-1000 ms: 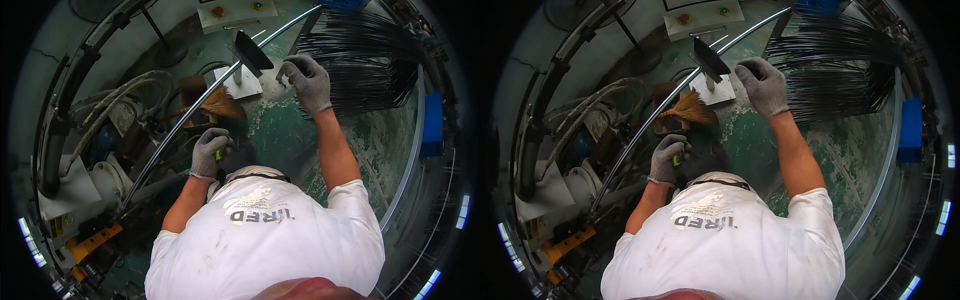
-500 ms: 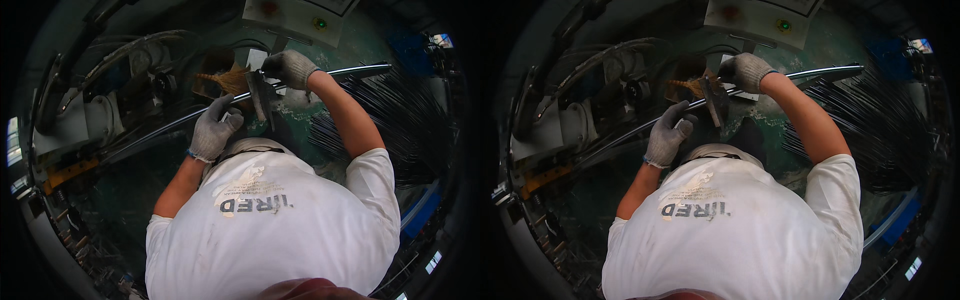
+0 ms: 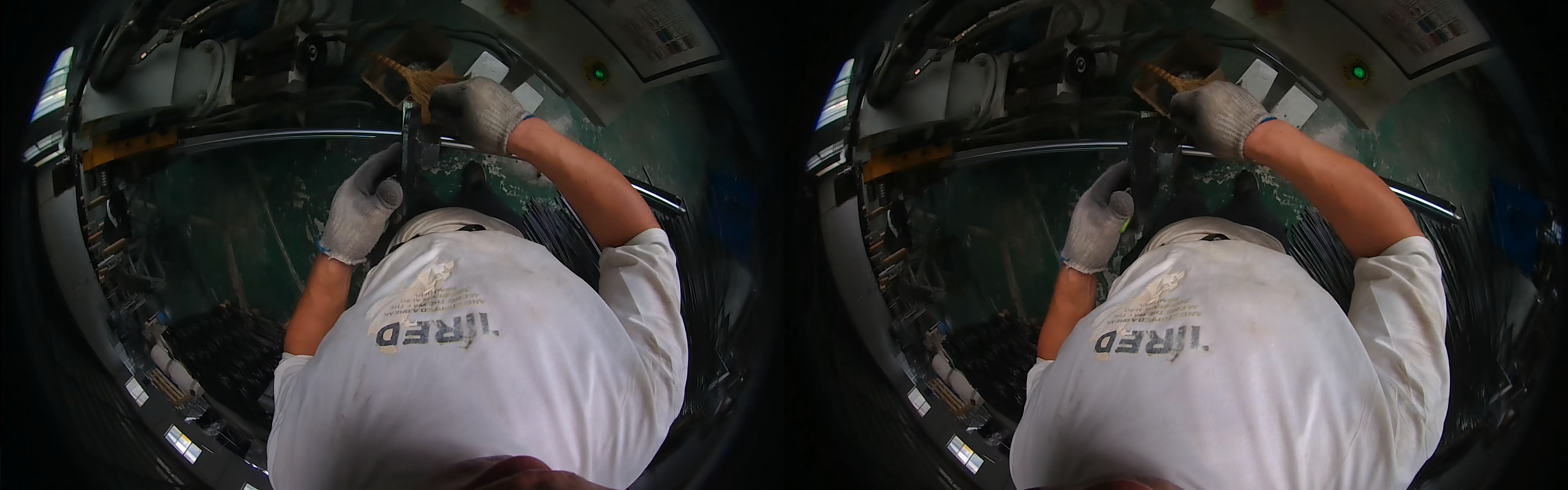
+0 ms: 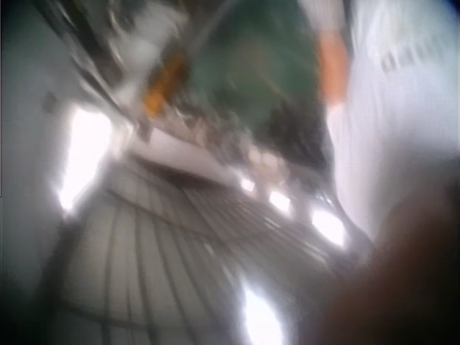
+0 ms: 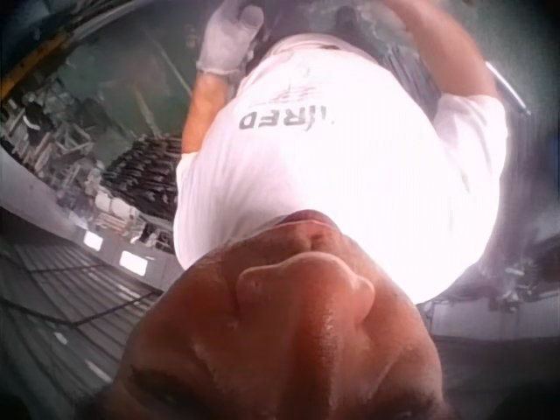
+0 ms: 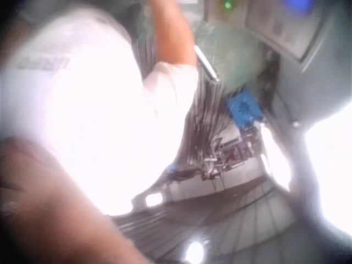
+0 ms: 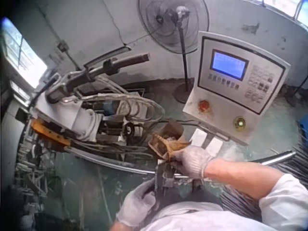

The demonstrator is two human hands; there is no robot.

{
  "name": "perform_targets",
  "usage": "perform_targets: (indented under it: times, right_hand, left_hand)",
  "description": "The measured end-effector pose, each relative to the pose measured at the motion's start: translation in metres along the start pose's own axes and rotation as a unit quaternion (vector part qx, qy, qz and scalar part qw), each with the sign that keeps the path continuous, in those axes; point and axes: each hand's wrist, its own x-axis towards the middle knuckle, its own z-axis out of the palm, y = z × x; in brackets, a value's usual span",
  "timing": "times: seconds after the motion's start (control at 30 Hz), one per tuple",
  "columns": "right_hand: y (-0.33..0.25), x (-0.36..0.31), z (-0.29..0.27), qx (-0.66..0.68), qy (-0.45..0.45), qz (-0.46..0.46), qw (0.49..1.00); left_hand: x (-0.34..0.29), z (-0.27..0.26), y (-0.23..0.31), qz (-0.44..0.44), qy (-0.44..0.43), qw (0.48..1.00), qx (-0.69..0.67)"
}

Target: The person measures the length of a metal rod using a tape measure while the rod is positioned within a fabrication machine, then removes the rod from the machine by hand.

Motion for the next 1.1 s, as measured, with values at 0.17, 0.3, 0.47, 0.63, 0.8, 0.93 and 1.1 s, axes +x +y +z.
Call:
perform_targets:
  times: [0.17, 0.3, 0.47, 0.63, 0.8, 0.93, 1.1]
  right_hand:
    - [0.02, 0.004, 0.002, 0.067, 0.034, -0.083, 0.994]
    - [0.016, 0.002, 0.005, 0.091, 0.143, 0.012, 0.986]
    - [0.005, 0.002, -0.025, 0.068, 0.033, 0.117, 0.99]
    - [-0.013, 0.012, -0.028, 0.069, -0.053, 0.106, 0.991]
    - [-0.024, 0.023, -0.034, -0.021, -0.107, 0.097, 0.989]
    - [-0.03, 0.038, -0.033, -0.044, -0.143, 0.094, 0.984]
    - [-0.052, 0.054, -0.039, -0.123, -0.242, 0.112, 0.956]
  left_hand:
    - [-0.003, 0.01, 0.007, -0.002, 0.015, 0.999, 0.048]
    - [0.004, 0.016, 0.019, -0.021, 0.036, 0.998, 0.037]
    - [0.006, 0.016, 0.019, -0.003, 0.043, 0.998, 0.05]
    - [0.009, 0.014, 0.017, 0.024, 0.031, 0.996, 0.077]
    - [0.012, 0.013, 0.009, 0.044, 0.029, 0.996, 0.073]
    - [0.013, 0.014, 0.009, 0.043, 0.035, 0.996, 0.071]
    - [0.016, 0.012, 0.013, 0.055, 0.035, 0.994, 0.086]
